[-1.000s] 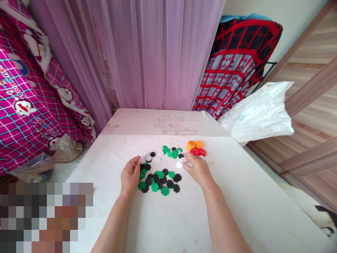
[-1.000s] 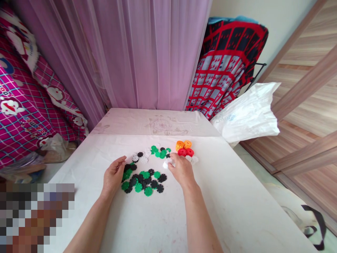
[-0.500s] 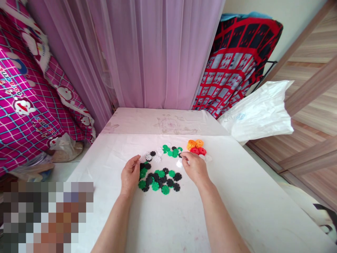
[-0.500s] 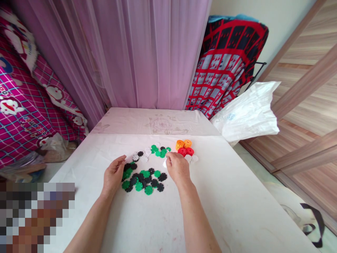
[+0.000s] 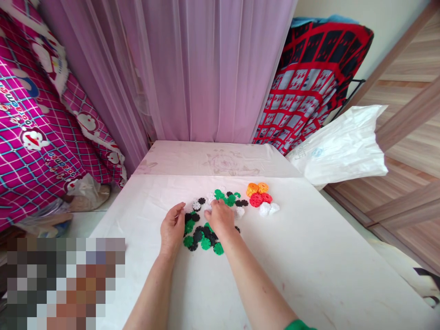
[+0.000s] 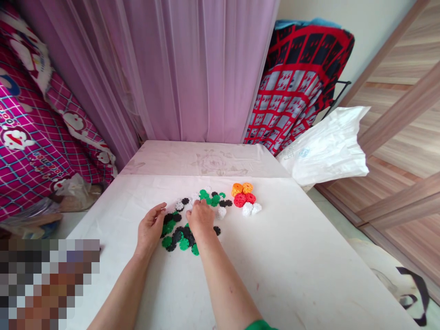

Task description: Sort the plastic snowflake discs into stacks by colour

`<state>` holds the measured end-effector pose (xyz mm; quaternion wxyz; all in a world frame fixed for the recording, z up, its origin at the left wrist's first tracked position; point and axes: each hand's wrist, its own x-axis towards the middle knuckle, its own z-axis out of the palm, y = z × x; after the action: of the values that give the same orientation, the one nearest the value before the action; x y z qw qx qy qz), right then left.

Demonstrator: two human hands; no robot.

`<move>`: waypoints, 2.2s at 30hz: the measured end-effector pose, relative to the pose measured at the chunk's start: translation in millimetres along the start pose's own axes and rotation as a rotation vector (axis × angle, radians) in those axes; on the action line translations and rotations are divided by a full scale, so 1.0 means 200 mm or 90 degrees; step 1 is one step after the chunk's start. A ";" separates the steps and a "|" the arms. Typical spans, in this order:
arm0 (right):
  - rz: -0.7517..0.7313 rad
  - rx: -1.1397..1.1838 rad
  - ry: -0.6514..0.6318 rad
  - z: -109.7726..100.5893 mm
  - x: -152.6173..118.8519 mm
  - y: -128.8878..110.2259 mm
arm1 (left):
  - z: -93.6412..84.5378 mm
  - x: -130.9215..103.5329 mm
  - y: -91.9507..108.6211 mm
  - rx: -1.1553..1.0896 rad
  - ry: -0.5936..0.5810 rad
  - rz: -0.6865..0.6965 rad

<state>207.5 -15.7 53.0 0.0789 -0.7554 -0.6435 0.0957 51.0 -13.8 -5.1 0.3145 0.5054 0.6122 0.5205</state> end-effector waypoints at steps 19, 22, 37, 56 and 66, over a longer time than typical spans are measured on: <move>0.046 0.196 0.179 -0.12 -0.07 0.61 | 0.00 0.00 -0.01 0.027 -0.007 -0.002; 0.037 0.181 0.161 -0.11 -0.08 0.59 | 0.00 0.00 -0.02 0.035 -0.008 0.004; 0.037 0.145 0.123 -0.12 -0.09 0.55 | -0.01 -0.01 0.00 0.024 -0.006 -0.013; -0.181 -0.182 -0.158 -0.24 0.07 0.24 | 0.00 -0.01 0.00 -0.001 -0.007 -0.016; -0.057 -0.098 -0.055 -0.34 0.17 0.39 | 0.00 -0.01 0.00 0.008 -0.008 -0.002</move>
<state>304.4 6.0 98.8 -0.0028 -0.7251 -0.6845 0.0747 50.5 -15.1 -6.0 0.3161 0.5097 0.6144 0.5126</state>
